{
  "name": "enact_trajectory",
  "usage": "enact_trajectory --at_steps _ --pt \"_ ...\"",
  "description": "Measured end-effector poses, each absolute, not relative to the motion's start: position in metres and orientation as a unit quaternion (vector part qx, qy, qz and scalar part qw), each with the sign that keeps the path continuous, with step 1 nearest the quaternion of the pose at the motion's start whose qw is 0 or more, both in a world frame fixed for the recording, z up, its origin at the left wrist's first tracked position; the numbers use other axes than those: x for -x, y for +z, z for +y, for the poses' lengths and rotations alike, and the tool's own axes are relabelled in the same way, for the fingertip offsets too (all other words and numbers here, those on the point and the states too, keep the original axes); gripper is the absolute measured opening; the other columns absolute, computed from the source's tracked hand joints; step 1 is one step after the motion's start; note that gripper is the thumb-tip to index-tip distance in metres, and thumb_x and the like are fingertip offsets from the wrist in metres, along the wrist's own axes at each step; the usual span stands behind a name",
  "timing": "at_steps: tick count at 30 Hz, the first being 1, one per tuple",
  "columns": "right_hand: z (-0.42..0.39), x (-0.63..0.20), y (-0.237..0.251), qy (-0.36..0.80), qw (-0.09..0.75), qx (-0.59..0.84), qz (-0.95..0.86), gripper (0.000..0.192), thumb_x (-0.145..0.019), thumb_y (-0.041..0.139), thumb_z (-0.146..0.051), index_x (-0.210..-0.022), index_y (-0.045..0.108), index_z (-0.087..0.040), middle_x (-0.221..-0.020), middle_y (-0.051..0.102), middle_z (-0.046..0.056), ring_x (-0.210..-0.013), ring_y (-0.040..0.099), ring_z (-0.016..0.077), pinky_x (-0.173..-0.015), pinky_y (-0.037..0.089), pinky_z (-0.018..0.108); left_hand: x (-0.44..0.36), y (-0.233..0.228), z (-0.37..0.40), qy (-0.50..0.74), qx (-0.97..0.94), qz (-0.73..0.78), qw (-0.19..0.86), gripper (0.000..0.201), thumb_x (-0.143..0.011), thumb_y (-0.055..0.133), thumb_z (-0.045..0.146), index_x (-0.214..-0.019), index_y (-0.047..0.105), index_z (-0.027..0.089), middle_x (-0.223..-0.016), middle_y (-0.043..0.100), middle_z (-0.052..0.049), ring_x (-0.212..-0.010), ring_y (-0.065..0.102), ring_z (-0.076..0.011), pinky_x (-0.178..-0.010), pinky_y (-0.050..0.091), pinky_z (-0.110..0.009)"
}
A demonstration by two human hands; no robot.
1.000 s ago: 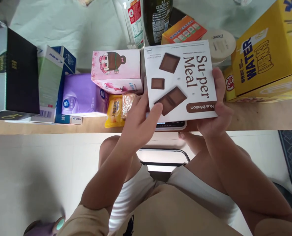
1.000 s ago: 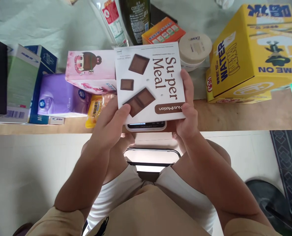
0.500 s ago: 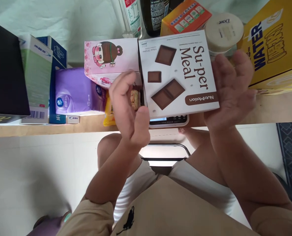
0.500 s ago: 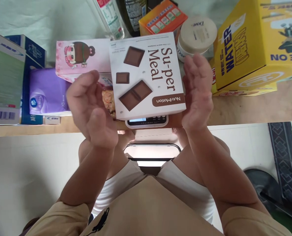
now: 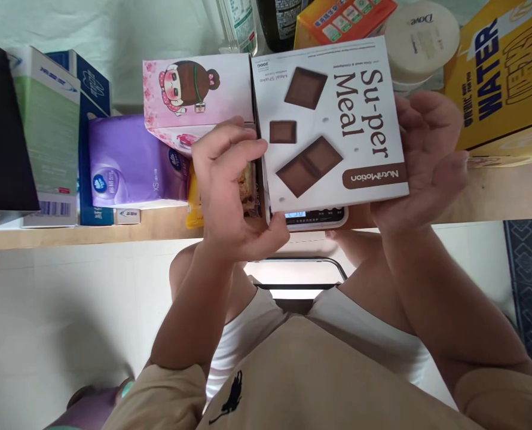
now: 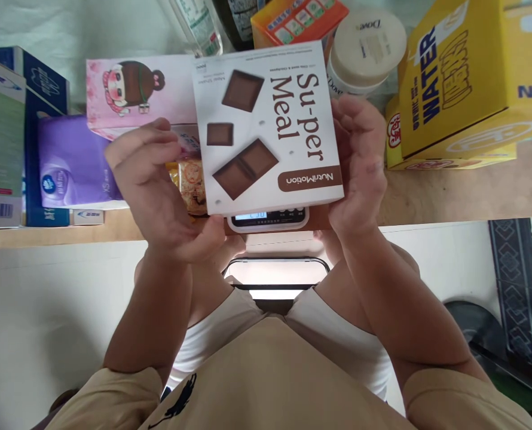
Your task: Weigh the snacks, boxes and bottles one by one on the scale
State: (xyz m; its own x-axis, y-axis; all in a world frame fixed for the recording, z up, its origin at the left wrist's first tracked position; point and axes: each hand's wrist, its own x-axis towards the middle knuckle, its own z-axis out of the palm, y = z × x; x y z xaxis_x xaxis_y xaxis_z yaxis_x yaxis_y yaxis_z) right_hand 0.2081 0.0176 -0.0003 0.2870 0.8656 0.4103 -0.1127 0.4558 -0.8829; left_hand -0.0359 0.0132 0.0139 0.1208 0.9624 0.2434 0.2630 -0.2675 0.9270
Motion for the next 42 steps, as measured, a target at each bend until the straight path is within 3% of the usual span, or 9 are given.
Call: enact_trajectory --at_steps 5,9,14,20,23,27,32,36,42 --pt "0.020 -0.219 -0.003 0.337 0.694 0.433 -0.466 0.061 -0.083 0.050 -0.079 -0.120 0.065 -0.032 -0.122 0.071 0.005 -0.120 0.071 0.0260 -0.107 0.061 0.051 0.038 0.010 0.015 0.545 -0.620 0.458 0.329 0.076 -0.073 0.076 0.083 -0.124 0.060 0.028 -0.153 0.052 -0.001 -0.168 0.017 -0.0377 -0.146 0.015 -0.053" --pt "0.022 -0.227 -0.006 0.325 0.702 0.436 -0.461 0.059 -0.087 0.047 -0.075 -0.120 0.064 -0.030 -0.119 0.068 0.006 -0.118 0.070 0.0246 -0.107 0.059 0.050 0.032 0.014 0.018 0.585 -0.549 0.530 0.275 0.058 -0.093 0.060 0.078 -0.124 0.056 0.029 -0.155 0.048 0.002 -0.169 0.017 -0.0358 -0.146 0.011 -0.059" --pt "0.024 -0.228 -0.009 0.315 0.709 0.433 -0.459 0.061 -0.087 0.044 -0.079 -0.116 0.064 -0.029 -0.113 0.063 0.006 -0.113 0.070 0.0261 -0.101 0.059 0.053 0.026 0.019 0.016 0.628 -0.585 0.468 0.210 0.064 -0.082 0.063 0.087 -0.109 0.057 0.028 -0.135 0.058 -0.003 -0.160 0.035 -0.0387 -0.139 0.025 -0.065" --pt "0.027 -0.228 -0.008 0.317 0.725 0.411 -0.454 0.055 -0.086 0.053 -0.074 -0.111 0.069 -0.028 -0.105 0.065 0.005 -0.102 0.070 0.0222 -0.094 0.062 0.048 0.027 0.017 0.016 0.615 -0.596 0.470 0.214 0.071 -0.081 0.054 0.093 -0.107 0.056 0.027 -0.137 0.056 -0.002 -0.158 0.037 -0.0367 -0.135 0.026 -0.064" --pt "0.025 -0.226 -0.005 0.341 0.720 0.422 -0.433 0.045 -0.084 0.062 -0.070 -0.108 0.069 -0.032 -0.104 0.065 0.001 -0.100 0.070 0.0196 -0.097 0.063 0.045 0.026 0.015 0.021 0.638 -0.621 0.430 0.151 0.054 -0.091 0.055 0.079 -0.106 0.061 0.027 -0.110 0.060 -0.004 -0.125 0.062 -0.0295 -0.115 0.046 -0.061" --pt "0.018 -0.219 0.003 0.422 0.671 0.445 -0.416 0.037 -0.084 0.072 -0.057 -0.114 0.073 -0.035 -0.115 0.070 0.000 -0.115 0.072 0.0229 -0.109 0.062 0.048 0.025 0.013 0.026 0.640 -0.701 0.295 0.106 0.029 -0.099 0.056 0.050 -0.109 0.070 0.027 -0.092 0.062 -0.006 -0.088 0.066 -0.0234 -0.077 0.054 -0.050" --pt "0.015 -0.215 0.007 0.520 0.611 0.449 -0.393 0.056 -0.078 0.078 -0.064 -0.124 0.071 -0.033 -0.126 0.076 0.001 -0.130 0.070 0.0296 -0.116 0.059 0.054 0.020 0.014 0.026 0.618 -0.728 0.271 0.119 0.027 -0.097 0.055 0.042 -0.111 0.071 0.024 -0.093 0.063 -0.006 -0.085 0.066 -0.0219 -0.069 0.053 -0.042" --pt "0.015 -0.216 0.007 0.528 0.588 0.464 -0.400 0.064 -0.075 0.080 -0.066 -0.128 0.067 -0.033 -0.147 0.068 0.000 -0.145 0.060 0.0296 -0.127 0.051 0.054 0.020 0.011 0.026 0.616 -0.731 0.273 0.105 0.028 -0.098 0.055 0.045 -0.106 0.069 0.022 -0.093 0.064 -0.005 -0.083 0.065 -0.0207 -0.067 0.054 -0.039" --pt "0.013 -0.215 0.009 0.530 0.596 0.480 -0.365 0.066 -0.070 0.078 -0.042 -0.134 0.062 -0.036 -0.142 0.069 -0.001 -0.139 0.064 0.0295 -0.102 0.065 0.050 0.022 0.006 0.030 0.615 -0.733 0.284 0.070 0.034 -0.105 0.055 0.054 -0.099 0.068 0.023 -0.086 0.064 -0.004 -0.079 0.064 -0.0190 -0.067 0.052 -0.038"
